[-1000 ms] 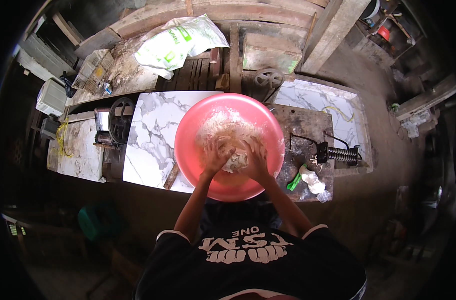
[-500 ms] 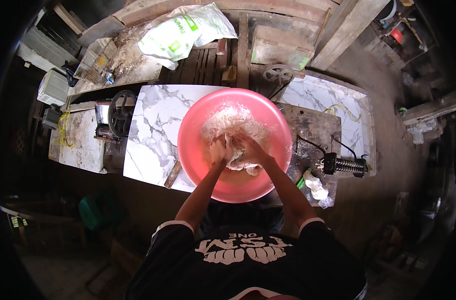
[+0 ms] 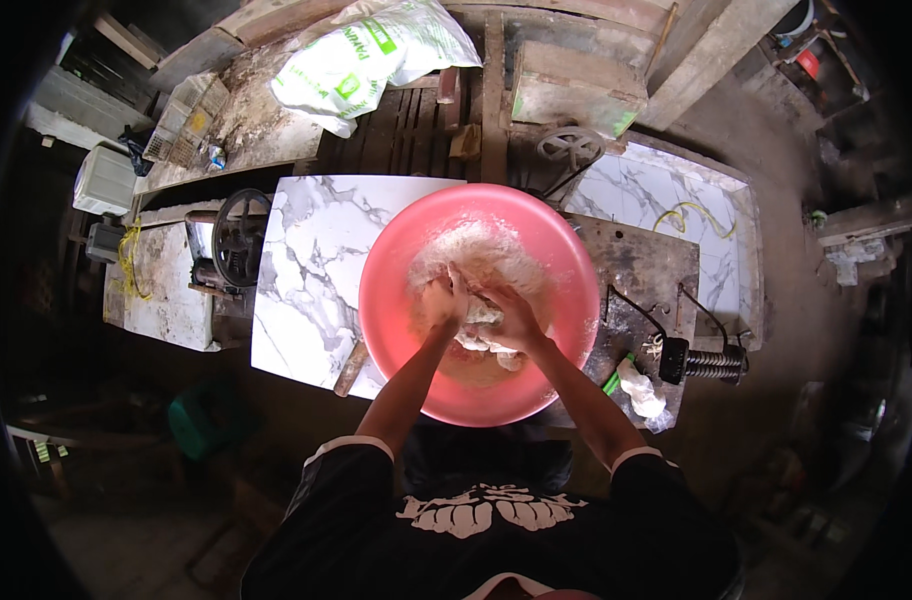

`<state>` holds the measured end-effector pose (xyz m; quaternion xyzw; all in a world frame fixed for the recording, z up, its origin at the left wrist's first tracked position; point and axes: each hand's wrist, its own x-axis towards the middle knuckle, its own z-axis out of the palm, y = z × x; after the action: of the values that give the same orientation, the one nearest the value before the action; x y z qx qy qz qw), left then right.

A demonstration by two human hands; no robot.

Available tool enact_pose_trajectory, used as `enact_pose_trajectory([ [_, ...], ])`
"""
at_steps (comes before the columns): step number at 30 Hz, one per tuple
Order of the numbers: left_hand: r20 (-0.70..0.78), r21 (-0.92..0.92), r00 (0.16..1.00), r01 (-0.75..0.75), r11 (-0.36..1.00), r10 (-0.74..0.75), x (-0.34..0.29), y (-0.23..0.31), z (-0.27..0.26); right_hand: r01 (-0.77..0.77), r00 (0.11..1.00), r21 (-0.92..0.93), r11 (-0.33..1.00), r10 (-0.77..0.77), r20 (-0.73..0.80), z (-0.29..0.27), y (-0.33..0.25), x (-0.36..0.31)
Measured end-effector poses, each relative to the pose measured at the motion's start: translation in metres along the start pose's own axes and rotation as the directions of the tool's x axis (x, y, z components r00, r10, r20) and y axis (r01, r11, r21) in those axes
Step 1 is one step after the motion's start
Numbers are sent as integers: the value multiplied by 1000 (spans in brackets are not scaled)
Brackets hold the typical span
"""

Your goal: The person kneads a ball of dough by hand on a marble-topped surface, occasionally adding more flour from a pink basin.

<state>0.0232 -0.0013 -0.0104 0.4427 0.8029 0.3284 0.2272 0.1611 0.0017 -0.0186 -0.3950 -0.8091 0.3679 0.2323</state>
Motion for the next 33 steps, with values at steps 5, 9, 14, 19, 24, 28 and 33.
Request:
enact_pose_trajectory([
  [5, -34, -101, 999, -1, 995, -2, 19, 12, 1, -63, 993, -56, 996, 57, -103, -2, 0, 12],
  [9, -57, -172, 997, 46, 984, -57, 45, 18, 5, -204, 962, -79, 976, 184, -202, 1, 7, 39],
  [14, 69, -108, 989, -122, 987, 130, 56, 5, 7, -379, 897, 107, 919, 394, -202, -13, 0, 67],
  [19, 8, -98, 930, -366, 925, 368, 47, 2, 18, -254, 915, 106, 961, 275, -297, -7, 23, 72],
  [24, -55, -11, 974, -222, 975, 221, 43, 5, 38, -188, 945, -241, 952, 108, -309, 5, 27, 75],
  [28, -87, -3, 995, -57, 998, 57, 39, 13, 44, -302, 928, -171, 938, 249, -277, 1, 21, 74],
  [33, -135, -139, 989, -85, 987, 66, 18, 5, 39, -470, 861, -252, 846, 376, -343, 15, 12, 62],
])
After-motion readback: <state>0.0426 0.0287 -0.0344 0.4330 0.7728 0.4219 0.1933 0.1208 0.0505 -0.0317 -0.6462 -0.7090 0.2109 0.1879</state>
